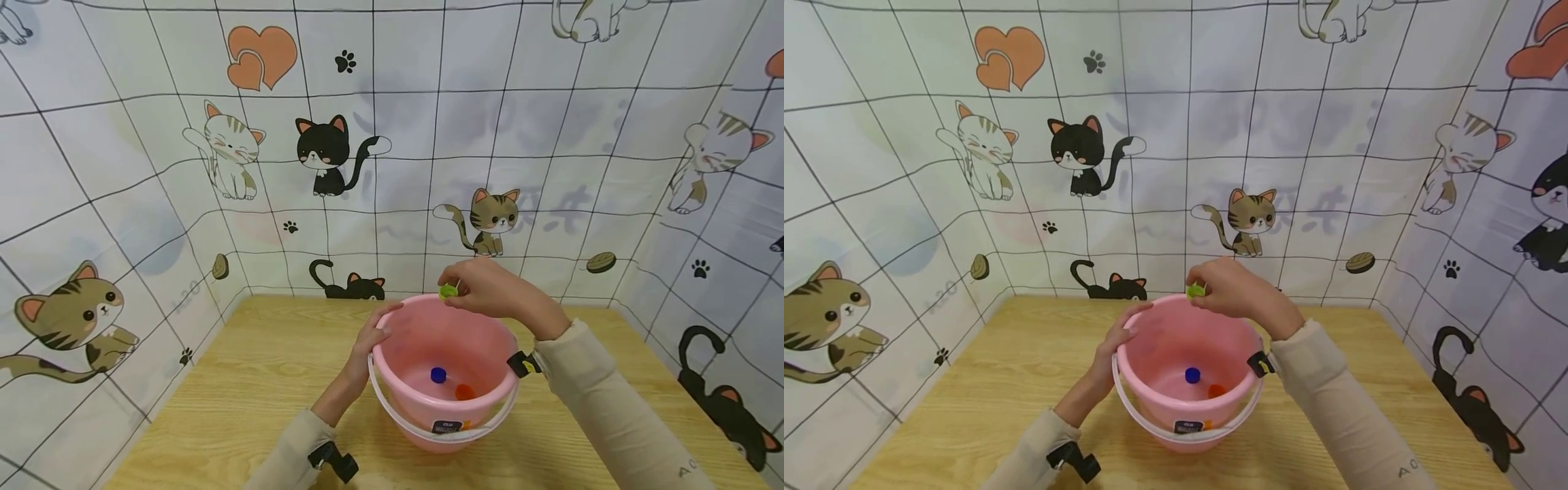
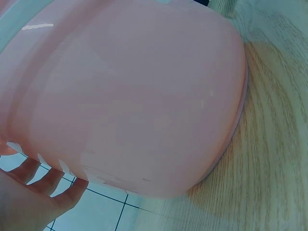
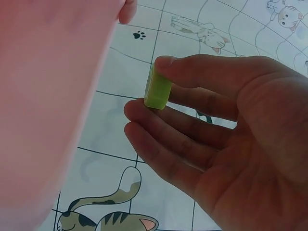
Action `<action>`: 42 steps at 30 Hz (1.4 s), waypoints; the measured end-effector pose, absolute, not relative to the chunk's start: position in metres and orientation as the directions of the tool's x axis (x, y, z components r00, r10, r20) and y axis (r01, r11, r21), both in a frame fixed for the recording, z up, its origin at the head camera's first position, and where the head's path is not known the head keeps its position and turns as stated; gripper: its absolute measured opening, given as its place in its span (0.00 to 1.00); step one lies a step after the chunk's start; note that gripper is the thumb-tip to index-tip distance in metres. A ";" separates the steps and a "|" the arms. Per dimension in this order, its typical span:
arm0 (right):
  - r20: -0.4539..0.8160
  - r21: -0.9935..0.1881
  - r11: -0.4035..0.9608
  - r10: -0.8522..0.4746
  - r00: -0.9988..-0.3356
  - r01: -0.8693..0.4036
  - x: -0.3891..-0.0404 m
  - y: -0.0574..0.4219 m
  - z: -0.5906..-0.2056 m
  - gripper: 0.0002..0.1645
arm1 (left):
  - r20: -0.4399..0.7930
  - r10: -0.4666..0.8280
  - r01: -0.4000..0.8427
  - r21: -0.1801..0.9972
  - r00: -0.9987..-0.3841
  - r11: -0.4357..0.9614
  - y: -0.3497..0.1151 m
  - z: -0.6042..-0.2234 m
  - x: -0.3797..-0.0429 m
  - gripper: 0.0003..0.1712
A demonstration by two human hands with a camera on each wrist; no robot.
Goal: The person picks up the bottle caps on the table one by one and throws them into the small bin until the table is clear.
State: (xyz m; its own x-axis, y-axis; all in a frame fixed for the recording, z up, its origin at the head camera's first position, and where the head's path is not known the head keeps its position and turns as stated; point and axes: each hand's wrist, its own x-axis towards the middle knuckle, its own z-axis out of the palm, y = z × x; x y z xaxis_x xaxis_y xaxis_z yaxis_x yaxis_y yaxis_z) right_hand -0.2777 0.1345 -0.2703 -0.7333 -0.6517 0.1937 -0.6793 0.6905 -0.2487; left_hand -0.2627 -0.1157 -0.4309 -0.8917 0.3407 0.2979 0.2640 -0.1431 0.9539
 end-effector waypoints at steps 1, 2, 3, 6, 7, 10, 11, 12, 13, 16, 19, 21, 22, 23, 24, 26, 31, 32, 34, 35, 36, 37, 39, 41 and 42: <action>0.195 -0.248 0.691 -0.651 -0.733 -0.679 -0.277 0.134 -0.271 0.15 | 0.295 0.340 0.262 0.955 -0.893 -0.141 -0.116 -0.431 -0.262 0.32; 0.194 -0.248 0.692 -0.650 -0.734 -0.678 -0.277 0.134 -0.271 0.16 | 0.294 0.339 0.261 0.955 -0.894 -0.140 -0.116 -0.432 -0.262 0.32; 0.194 -0.247 0.692 -0.651 -0.734 -0.679 -0.277 0.134 -0.271 0.16 | 0.293 0.338 0.261 0.955 -0.894 -0.139 -0.116 -0.432 -0.262 0.32; 0.197 -0.244 0.692 -0.651 -0.733 -0.680 -0.277 0.133 -0.271 0.16 | 0.293 0.340 0.261 0.955 -0.894 -0.138 -0.117 -0.433 -0.262 0.32; 0.198 -0.242 0.691 -0.652 -0.732 -0.681 -0.277 0.133 -0.271 0.16 | 0.295 0.340 0.262 0.955 -0.893 -0.140 -0.117 -0.433 -0.262 0.33; 0.198 -0.244 0.687 -0.655 -0.729 -0.684 -0.277 0.133 -0.271 0.16 | 0.298 0.344 0.264 0.954 -0.891 -0.144 -0.116 -0.432 -0.262 0.32; 0.196 -0.246 0.686 -0.656 -0.728 -0.685 -0.277 0.133 -0.271 0.16 | 0.299 0.345 0.264 0.953 -0.889 -0.145 -0.116 -0.432 -0.262 0.32; 0.196 -0.246 0.686 -0.657 -0.728 -0.685 -0.277 0.133 -0.271 0.15 | 0.301 0.346 0.266 0.953 -0.889 -0.146 -0.116 -0.432 -0.262 0.32; 0.194 -0.247 0.686 -0.658 -0.728 -0.685 -0.277 0.134 -0.271 0.15 | 0.302 0.346 0.267 0.952 -0.888 -0.147 -0.116 -0.432 -0.262 0.32; 0.188 -0.247 0.688 -0.656 -0.731 -0.682 -0.278 0.134 -0.271 0.15 | 0.302 0.349 0.267 0.953 -0.887 -0.145 -0.116 -0.432 -0.262 0.32; 0.189 -0.240 0.689 -0.657 -0.729 -0.683 -0.278 0.134 -0.271 0.15 | 0.302 0.348 0.267 0.953 -0.887 -0.145 -0.116 -0.433 -0.262 0.32; 0.194 -0.236 0.689 -0.658 -0.728 -0.686 -0.278 0.134 -0.271 0.15 | 0.303 0.350 0.267 0.952 -0.886 -0.146 -0.117 -0.433 -0.262 0.32; 0.195 -0.234 0.689 -0.658 -0.727 -0.686 -0.279 0.134 -0.271 0.15 | 0.302 0.351 0.267 0.953 -0.886 -0.145 -0.117 -0.433 -0.262 0.32; 0.196 -0.231 0.689 -0.659 -0.727 -0.687 -0.279 0.134 -0.271 0.15 | 0.302 0.352 0.267 0.953 -0.886 -0.145 -0.117 -0.433 -0.262 0.32; 0.196 -0.230 0.689 -0.658 -0.727 -0.687 -0.279 0.134 -0.271 0.15 | 0.301 0.353 0.266 0.953 -0.886 -0.145 -0.117 -0.433 -0.262 0.32; 0.195 -0.231 0.690 -0.658 -0.727 -0.686 -0.278 0.135 -0.271 0.15 | 0.301 0.353 0.266 0.953 -0.886 -0.143 -0.117 -0.433 -0.262 0.32; 0.189 -0.232 0.690 -0.660 -0.727 -0.686 -0.278 0.135 -0.271 0.15 | 0.295 0.351 0.263 0.955 -0.889 -0.138 -0.117 -0.433 -0.263 0.32; 0.189 -0.230 0.690 -0.660 -0.727 -0.686 -0.278 0.135 -0.271 0.15 | 0.294 0.350 0.262 0.955 -0.889 -0.137 -0.117 -0.433 -0.262 0.32; 0.190 -0.227 0.692 -0.659 -0.728 -0.686 -0.278 0.135 -0.271 0.15 | 0.293 0.349 0.261 0.956 -0.890 -0.136 -0.116 -0.433 -0.262 0.32; 0.191 -0.224 0.690 -0.661 -0.725 -0.688 -0.279 0.135 -0.271 0.15 | 0.292 0.348 0.260 0.956 -0.891 -0.136 -0.117 -0.433 -0.262 0.32; 0.189 -0.223 0.692 -0.660 -0.727 -0.687 -0.279 0.135 -0.271 0.15 | 0.292 0.347 0.260 0.956 -0.891 -0.137 -0.116 -0.433 -0.262 0.32; 0.190 -0.220 0.693 -0.660 -0.727 -0.687 -0.279 0.135 -0.271 0.15 | 0.291 0.347 0.259 0.956 -0.892 -0.137 -0.116 -0.433 -0.262 0.32; 0.188 -0.217 0.694 -0.661 -0.727 -0.687 -0.280 0.135 -0.272 0.16 | 0.294 0.346 0.261 0.955 -0.891 -0.140 -0.116 -0.433 -0.262 0.32; 0.186 -0.217 0.693 -0.661 -0.726 -0.687 -0.281 0.136 -0.272 0.16 | 0.298 0.347 0.263 0.954 -0.889 -0.144 -0.116 -0.433 -0.262 0.32; 0.185 -0.218 0.698 -0.657 -0.731 -0.683 -0.281 0.136 -0.272 0.16 | 0.299 0.347 0.264 0.954 -0.889 -0.145 -0.116 -0.433 -0.262 0.32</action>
